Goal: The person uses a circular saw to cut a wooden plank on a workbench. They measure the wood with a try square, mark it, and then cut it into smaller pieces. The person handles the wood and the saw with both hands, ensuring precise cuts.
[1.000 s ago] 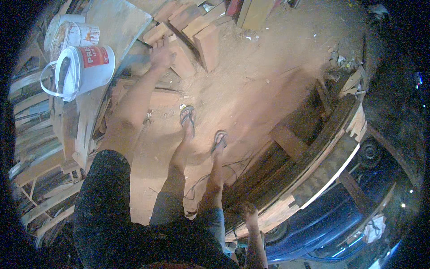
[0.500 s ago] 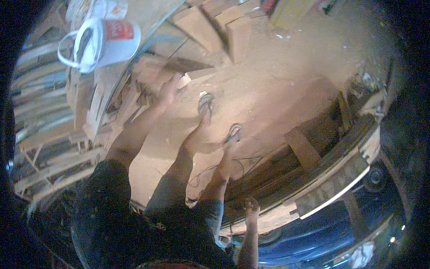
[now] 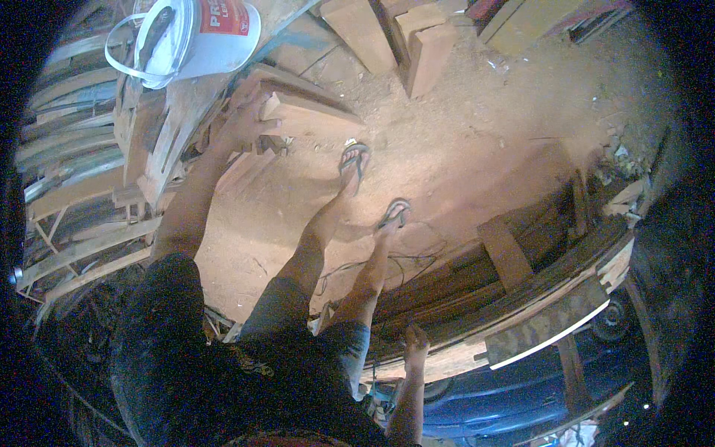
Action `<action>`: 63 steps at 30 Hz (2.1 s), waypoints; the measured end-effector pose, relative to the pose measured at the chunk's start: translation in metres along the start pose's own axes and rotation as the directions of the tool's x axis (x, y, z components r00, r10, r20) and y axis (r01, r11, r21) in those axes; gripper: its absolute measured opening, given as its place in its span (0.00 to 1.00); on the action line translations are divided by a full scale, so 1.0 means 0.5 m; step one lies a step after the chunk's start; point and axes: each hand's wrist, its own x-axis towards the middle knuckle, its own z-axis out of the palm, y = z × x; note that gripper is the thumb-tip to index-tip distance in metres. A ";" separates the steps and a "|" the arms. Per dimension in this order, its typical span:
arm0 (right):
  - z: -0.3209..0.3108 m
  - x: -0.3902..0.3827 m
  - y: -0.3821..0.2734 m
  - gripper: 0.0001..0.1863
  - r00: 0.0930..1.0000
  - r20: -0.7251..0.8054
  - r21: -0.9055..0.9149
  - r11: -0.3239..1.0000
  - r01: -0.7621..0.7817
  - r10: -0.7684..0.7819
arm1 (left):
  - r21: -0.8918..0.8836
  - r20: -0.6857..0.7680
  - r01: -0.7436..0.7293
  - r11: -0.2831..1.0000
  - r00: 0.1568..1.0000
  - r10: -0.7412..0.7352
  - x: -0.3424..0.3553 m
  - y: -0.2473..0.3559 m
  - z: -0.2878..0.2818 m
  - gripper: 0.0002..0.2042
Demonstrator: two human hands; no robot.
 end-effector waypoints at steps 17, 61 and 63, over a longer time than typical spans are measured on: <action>0.051 -0.017 -0.155 0.20 0.989 0.128 0.152 0.984 -0.090 0.071 | 0.152 -0.406 -0.301 0.941 0.849 0.337 0.347 0.144 0.044 0.35; 0.154 -0.070 0.101 0.15 0.976 0.098 0.585 0.783 -0.213 0.193 | 0.313 -0.355 -0.410 0.857 0.786 0.506 0.381 0.470 0.261 0.40; 0.161 -0.074 0.057 0.15 0.984 0.086 0.589 0.788 -0.177 0.156 | 0.325 -0.359 -0.539 0.777 0.690 0.629 0.391 0.415 0.266 0.41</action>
